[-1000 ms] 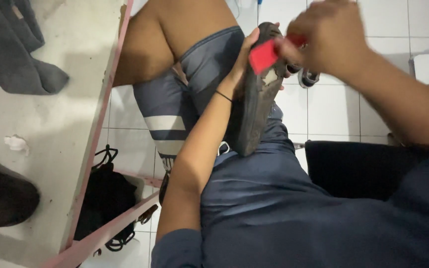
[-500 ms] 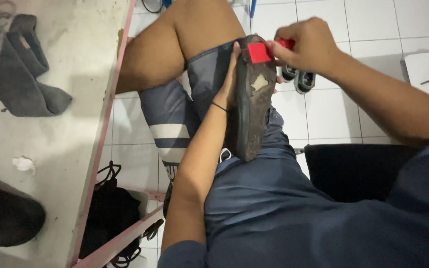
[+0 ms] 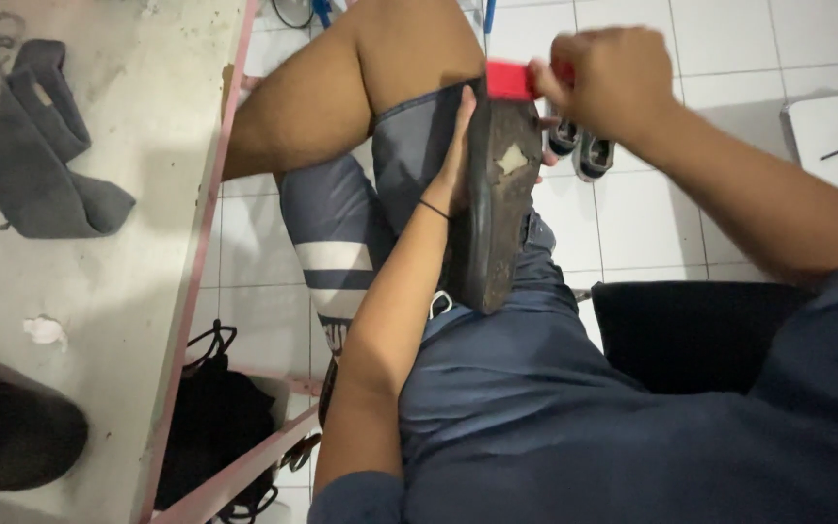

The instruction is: The person uses a brush to scrub the bottom surface of a shoe sole while holding the shoe in their lap.

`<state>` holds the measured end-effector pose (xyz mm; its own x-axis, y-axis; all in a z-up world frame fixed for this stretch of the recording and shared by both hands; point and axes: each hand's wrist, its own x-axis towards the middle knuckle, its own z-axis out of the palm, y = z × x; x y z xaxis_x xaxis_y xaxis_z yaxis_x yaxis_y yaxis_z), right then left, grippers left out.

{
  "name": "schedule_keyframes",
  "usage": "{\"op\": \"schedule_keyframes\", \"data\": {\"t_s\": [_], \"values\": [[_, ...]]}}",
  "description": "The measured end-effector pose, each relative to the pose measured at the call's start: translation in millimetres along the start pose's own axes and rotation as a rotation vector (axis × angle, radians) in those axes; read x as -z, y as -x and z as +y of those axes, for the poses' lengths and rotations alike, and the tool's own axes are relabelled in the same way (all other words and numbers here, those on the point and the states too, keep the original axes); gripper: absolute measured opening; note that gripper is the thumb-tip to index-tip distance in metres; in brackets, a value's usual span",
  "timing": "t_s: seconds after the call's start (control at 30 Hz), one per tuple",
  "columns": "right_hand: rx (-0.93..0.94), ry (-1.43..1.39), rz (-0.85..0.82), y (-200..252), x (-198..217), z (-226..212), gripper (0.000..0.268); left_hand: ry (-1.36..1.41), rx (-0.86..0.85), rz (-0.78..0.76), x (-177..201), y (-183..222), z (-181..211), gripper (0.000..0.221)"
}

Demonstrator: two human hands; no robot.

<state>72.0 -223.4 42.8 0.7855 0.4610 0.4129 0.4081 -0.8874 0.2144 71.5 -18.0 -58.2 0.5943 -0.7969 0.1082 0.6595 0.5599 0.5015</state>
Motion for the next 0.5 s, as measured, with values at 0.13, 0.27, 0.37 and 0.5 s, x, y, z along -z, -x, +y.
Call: {"op": "schedule_keyframes", "data": {"t_s": [0.13,0.27,0.37,0.5], "values": [[0.287,-0.321,-0.022,7.0,20.2,-18.6,0.044,0.068,0.128,0.178,3.0,-0.7,0.8,0.113],[-0.106,-0.286,-0.131,-8.1,-14.6,-0.7,0.045,0.017,0.001,-0.005,-4.6,7.9,2.3,0.097],[-0.339,-0.486,-0.232,-12.0,-16.6,-1.2,0.045,0.037,0.024,0.007,-9.5,9.7,5.9,0.096],[-0.016,-0.549,-0.113,0.8,-13.2,-4.0,0.043,-0.007,0.073,0.095,-14.2,11.6,10.9,0.113]]}}
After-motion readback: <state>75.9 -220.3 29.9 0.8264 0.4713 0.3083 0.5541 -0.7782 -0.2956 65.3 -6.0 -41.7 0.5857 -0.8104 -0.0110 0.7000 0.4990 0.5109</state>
